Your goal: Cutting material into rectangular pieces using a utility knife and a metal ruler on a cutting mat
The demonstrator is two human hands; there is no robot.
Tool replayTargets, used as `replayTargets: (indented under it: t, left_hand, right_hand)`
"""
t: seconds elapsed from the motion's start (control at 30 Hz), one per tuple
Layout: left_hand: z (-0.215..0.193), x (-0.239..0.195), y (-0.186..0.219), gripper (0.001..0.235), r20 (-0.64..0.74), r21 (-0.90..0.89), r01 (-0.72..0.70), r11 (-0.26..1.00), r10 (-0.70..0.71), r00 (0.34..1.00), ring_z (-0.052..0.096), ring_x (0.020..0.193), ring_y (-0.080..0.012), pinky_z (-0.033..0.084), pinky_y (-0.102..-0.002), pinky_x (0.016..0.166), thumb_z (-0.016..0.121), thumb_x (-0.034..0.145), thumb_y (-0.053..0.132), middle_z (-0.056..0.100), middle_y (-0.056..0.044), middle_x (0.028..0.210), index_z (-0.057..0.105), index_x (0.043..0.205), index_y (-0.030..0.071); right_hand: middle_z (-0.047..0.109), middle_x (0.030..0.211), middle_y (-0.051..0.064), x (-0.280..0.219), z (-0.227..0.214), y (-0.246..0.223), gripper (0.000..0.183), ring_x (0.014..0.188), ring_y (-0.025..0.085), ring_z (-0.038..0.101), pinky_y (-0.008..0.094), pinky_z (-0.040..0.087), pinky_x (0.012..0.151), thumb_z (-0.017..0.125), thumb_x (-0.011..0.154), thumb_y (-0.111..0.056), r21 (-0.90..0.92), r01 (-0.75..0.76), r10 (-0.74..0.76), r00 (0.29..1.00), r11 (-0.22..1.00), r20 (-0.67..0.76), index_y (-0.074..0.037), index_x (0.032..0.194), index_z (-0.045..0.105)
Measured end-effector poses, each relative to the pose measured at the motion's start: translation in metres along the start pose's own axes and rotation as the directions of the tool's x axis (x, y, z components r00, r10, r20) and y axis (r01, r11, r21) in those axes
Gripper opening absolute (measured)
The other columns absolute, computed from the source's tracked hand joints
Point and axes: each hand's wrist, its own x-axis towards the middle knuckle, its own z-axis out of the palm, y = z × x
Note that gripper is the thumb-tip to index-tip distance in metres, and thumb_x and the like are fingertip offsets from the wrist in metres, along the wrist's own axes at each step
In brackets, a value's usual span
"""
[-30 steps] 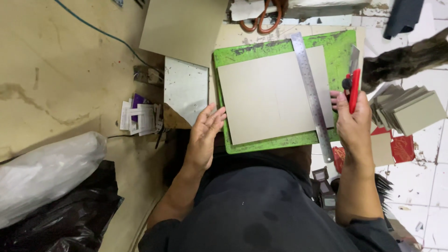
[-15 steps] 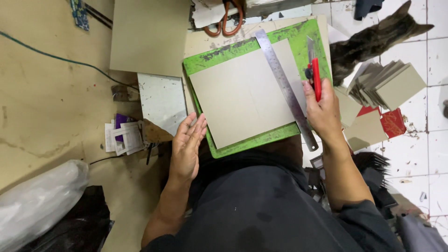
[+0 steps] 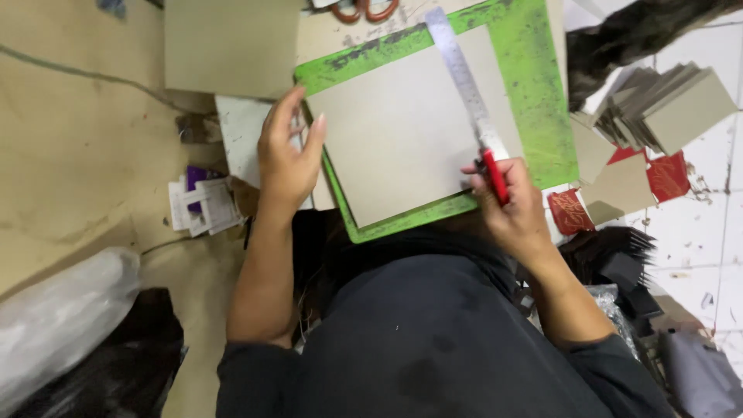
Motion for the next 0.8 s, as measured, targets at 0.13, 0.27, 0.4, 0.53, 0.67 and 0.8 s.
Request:
replayTargets:
  t: [0.13, 0.27, 0.4, 0.53, 0.67, 0.8]
  left_hand:
    - [0.004, 0.021, -0.016, 0.043, 0.091, 0.235, -0.005, 0.972, -0.016, 0.996, 0.057, 0.125, -0.0293, 0.062, -0.035, 0.088, 0.07, 0.099, 0.018, 0.061, -0.015, 0.138, 0.06, 0.14, 0.01]
    - [0.005, 0.025, -0.029, 0.042, 0.176, 0.324, -0.099, 0.941, 0.043, 0.983, 0.056, 0.123, -0.0334, 0.048, -0.045, 0.102, 0.071, 0.098, 0.021, 0.066, -0.014, 0.134, 0.062, 0.136, 0.006]
    - [0.004, 0.024, -0.031, 0.041, 0.166, 0.23, -0.076, 0.97, 0.038, 0.985, 0.057, 0.121, -0.0285, 0.064, -0.034, 0.087, 0.072, 0.098, 0.014, 0.065, -0.015, 0.13, 0.06, 0.136, 0.006]
    - [0.005, 0.024, -0.032, 0.039, 0.16, 0.233, -0.09, 0.968, 0.053, 0.986, 0.058, 0.119, -0.0273, 0.062, -0.034, 0.089, 0.074, 0.096, 0.014, 0.066, -0.014, 0.127, 0.062, 0.132, 0.005]
    - [0.006, 0.025, -0.035, 0.038, 0.155, 0.295, -0.11, 0.949, 0.066, 0.986, 0.059, 0.119, -0.0296, 0.051, -0.042, 0.099, 0.075, 0.095, 0.018, 0.069, -0.012, 0.126, 0.065, 0.129, 0.006]
    - [0.006, 0.025, -0.038, 0.036, 0.145, 0.301, -0.148, 0.942, 0.108, 0.984, 0.06, 0.116, -0.0296, 0.051, -0.042, 0.097, 0.076, 0.094, 0.019, 0.07, -0.01, 0.124, 0.065, 0.126, 0.007]
  right_hand:
    - [0.07, 0.127, 0.017, -0.004, 0.015, 0.011, 0.022, 0.113, 0.029, 0.07, 0.038, 0.054, 0.088, 0.068, 0.098, -0.017, -0.123, 0.127, -0.092, 0.961, 0.984, 0.259, -0.006, 0.107, 0.052]
    - [0.065, 0.13, 0.026, -0.009, 0.025, 0.021, 0.03, 0.112, 0.038, 0.063, 0.043, 0.047, 0.093, 0.073, 0.096, -0.017, -0.188, 0.417, -0.352, 0.886, 0.889, 0.302, 0.0, 0.102, 0.049]
    - [0.065, 0.13, 0.029, -0.011, 0.029, 0.03, 0.028, 0.112, 0.04, 0.062, 0.044, 0.047, 0.093, 0.071, 0.098, -0.015, -0.207, 0.483, -0.415, 0.859, 0.851, 0.3, 0.001, 0.103, 0.048]
    - [0.065, 0.131, 0.027, -0.012, 0.031, 0.032, 0.021, 0.112, 0.041, 0.06, 0.046, 0.046, 0.094, 0.065, 0.1, -0.011, -0.192, 0.499, -0.434, 0.85, 0.845, 0.298, 0.001, 0.105, 0.048]
    - [0.067, 0.124, 0.029, -0.011, 0.033, 0.029, 0.023, 0.11, 0.039, 0.062, 0.045, 0.048, 0.091, 0.065, 0.102, -0.015, -0.218, 0.522, -0.459, 0.843, 0.825, 0.282, 0.003, 0.102, 0.049]
    - [0.068, 0.122, 0.03, -0.012, 0.033, 0.03, 0.02, 0.108, 0.04, 0.062, 0.045, 0.047, 0.09, 0.063, 0.101, -0.013, -0.21, 0.543, -0.481, 0.829, 0.813, 0.284, 0.003, 0.101, 0.05]
